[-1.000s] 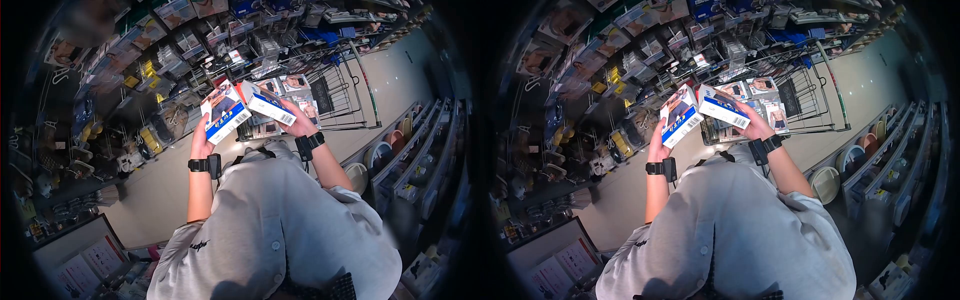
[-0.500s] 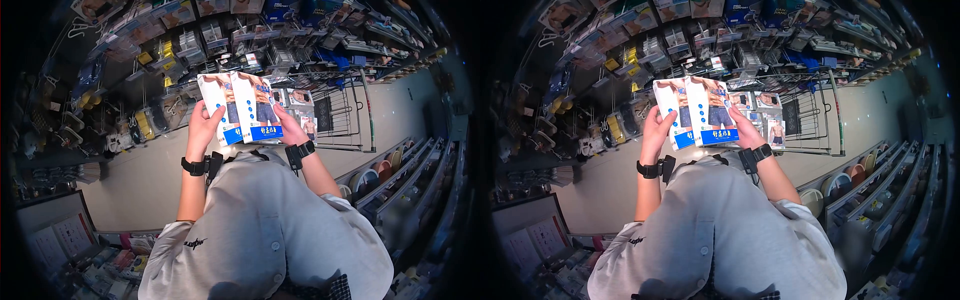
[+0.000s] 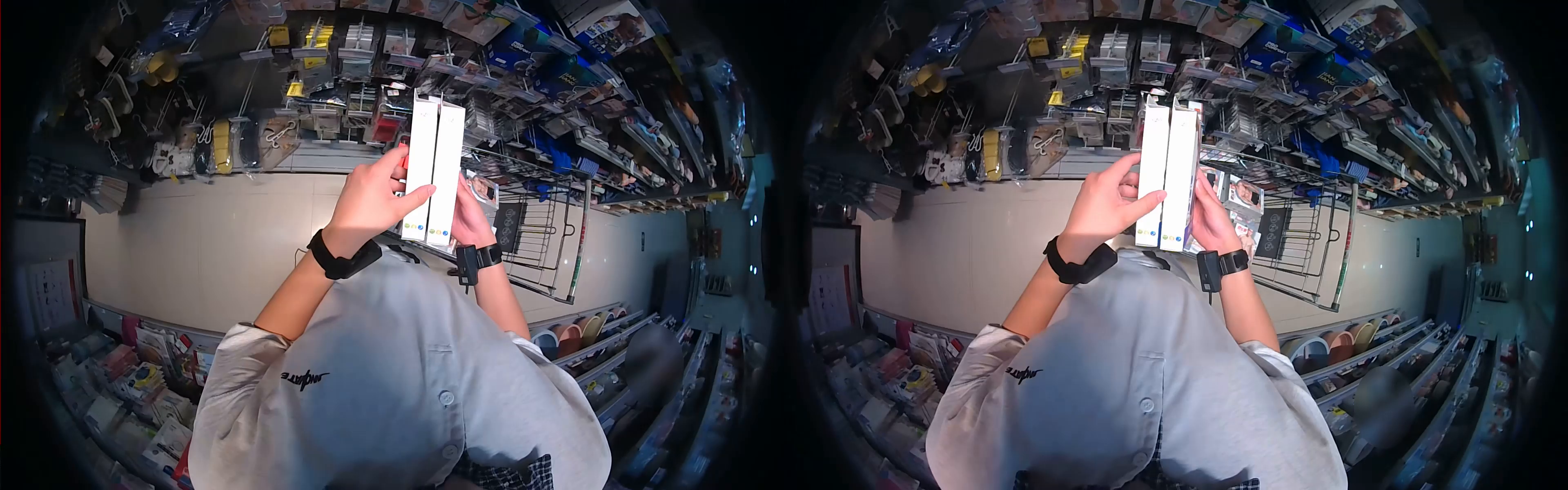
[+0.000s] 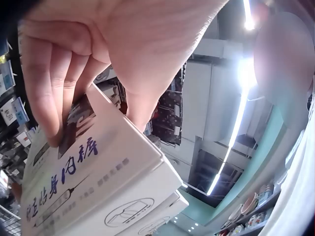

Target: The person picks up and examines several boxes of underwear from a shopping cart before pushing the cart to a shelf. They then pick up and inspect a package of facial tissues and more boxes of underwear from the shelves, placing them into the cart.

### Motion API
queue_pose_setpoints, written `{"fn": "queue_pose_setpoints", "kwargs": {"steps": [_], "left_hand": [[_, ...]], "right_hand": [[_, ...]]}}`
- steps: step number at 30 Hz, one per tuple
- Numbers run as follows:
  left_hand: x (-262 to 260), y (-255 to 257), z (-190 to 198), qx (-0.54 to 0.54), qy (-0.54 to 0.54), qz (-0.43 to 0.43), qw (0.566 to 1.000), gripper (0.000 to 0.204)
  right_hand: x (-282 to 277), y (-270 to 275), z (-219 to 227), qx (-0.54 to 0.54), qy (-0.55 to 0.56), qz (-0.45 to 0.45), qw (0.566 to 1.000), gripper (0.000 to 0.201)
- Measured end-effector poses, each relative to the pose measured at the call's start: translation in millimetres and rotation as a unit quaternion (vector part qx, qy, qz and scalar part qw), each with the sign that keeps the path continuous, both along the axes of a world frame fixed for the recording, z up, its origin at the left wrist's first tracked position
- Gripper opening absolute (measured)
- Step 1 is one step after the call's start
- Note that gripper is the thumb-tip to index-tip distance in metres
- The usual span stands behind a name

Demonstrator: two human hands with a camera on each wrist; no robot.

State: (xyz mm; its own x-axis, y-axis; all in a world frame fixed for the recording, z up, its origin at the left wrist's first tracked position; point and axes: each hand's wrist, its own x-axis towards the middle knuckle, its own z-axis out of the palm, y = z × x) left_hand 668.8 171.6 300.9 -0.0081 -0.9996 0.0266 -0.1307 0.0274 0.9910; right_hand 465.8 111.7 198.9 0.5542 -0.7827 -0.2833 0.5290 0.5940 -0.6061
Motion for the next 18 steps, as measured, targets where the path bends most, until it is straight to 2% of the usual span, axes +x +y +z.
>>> {"fn": "queue_pose_setpoints", "kwargs": {"steps": [5,7,11,13,15,18], "left_hand": [[-3.7,1.3,-11.2,-0.031,0.039,0.014,0.999,0.054],[-2.2,0.2,-12.3,-0.01,0.022,0.025,0.999,0.055],[0.8,5.4,-21.2,-0.02,-0.014,-0.015,1.0,0.057],[3.2,6.5,-23.5,-0.001,-0.045,-0.065,0.997,0.052],[3.3,10.0,-31.8,0.01,-0.024,-0.07,0.997,0.05],[6.0,14.0,-36.5,0.021,0.029,-0.074,0.997,0.049]], "right_hand": [[-8.4,2.0,-10.2,-0.01,0.043,-0.008,0.999,0.047],[-10.3,0.8,-14.0,0.027,0.02,-0.013,0.999,0.044],[-17.9,9.1,-10.0,0.048,0.046,0.018,0.998,0.046],[-17.9,16.4,1.0,0.028,0.064,0.01,0.998,0.046],[-24.6,15.9,-3.3,0.037,0.115,-0.013,0.993,0.045],[-29.9,15.1,-3.7,0.028,0.104,-0.019,0.994,0.039]]}}
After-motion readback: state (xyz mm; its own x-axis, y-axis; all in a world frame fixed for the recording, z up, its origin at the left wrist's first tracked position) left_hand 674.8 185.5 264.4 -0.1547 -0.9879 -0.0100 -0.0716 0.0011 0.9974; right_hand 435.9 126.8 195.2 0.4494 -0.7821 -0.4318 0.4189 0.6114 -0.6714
